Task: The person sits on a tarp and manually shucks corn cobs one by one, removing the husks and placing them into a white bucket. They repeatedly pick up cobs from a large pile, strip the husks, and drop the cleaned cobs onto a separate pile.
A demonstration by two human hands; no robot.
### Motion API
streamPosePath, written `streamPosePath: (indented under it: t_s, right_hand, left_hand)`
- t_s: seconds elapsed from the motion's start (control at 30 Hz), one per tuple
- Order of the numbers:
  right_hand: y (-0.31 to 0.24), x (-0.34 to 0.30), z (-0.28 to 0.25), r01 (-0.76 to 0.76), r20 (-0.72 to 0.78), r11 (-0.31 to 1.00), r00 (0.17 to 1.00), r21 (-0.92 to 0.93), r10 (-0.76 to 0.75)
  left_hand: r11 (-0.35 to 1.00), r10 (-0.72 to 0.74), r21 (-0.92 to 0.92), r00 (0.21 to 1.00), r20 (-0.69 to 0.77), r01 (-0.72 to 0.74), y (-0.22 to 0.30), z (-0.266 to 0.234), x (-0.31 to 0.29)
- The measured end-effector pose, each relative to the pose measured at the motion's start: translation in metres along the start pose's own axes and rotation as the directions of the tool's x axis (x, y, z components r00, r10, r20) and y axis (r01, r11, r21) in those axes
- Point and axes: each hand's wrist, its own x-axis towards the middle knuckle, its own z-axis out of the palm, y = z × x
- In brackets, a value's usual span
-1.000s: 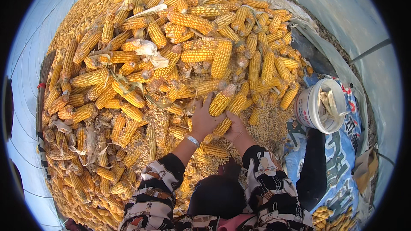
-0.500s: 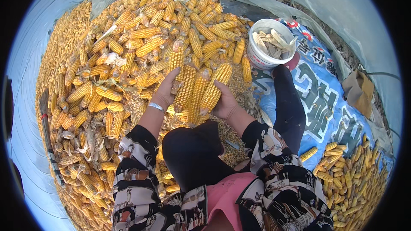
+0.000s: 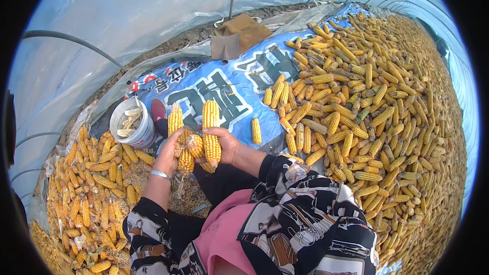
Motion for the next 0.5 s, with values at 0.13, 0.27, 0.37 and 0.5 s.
streamPosePath:
  t_s: [0.13, 0.27, 0.37, 0.5]
  right_hand:
    - [-0.173, -0.132, 0.027, 0.703, 0.116, 0.702, 0.712, -0.115, -0.693]
    - [-0.25, -0.226, -0.003, 0.734, -0.421, 0.163, -0.181, -0.659, -0.889]
    - [-0.205, -0.203, -0.073, 0.67, -0.478, 0.428, 0.123, -0.606, -0.87]
    - [-0.081, -0.086, -0.127, 0.242, -0.624, 0.86, 0.603, -0.45, -0.496]
  left_hand:
    - [0.962, 0.207, -0.021, 0.676, 0.707, -0.273, 0.036, 0.179, 0.006]
    - [0.689, 0.337, 0.283, 0.64, 0.691, -0.668, 0.066, 0.233, -0.026]
    - [0.652, 0.325, 0.484, 0.792, 0.517, -0.583, 0.089, 0.161, -0.039]
    - [0.705, 0.403, 0.652, 0.914, -0.044, -0.28, 0.108, -0.015, -0.077]
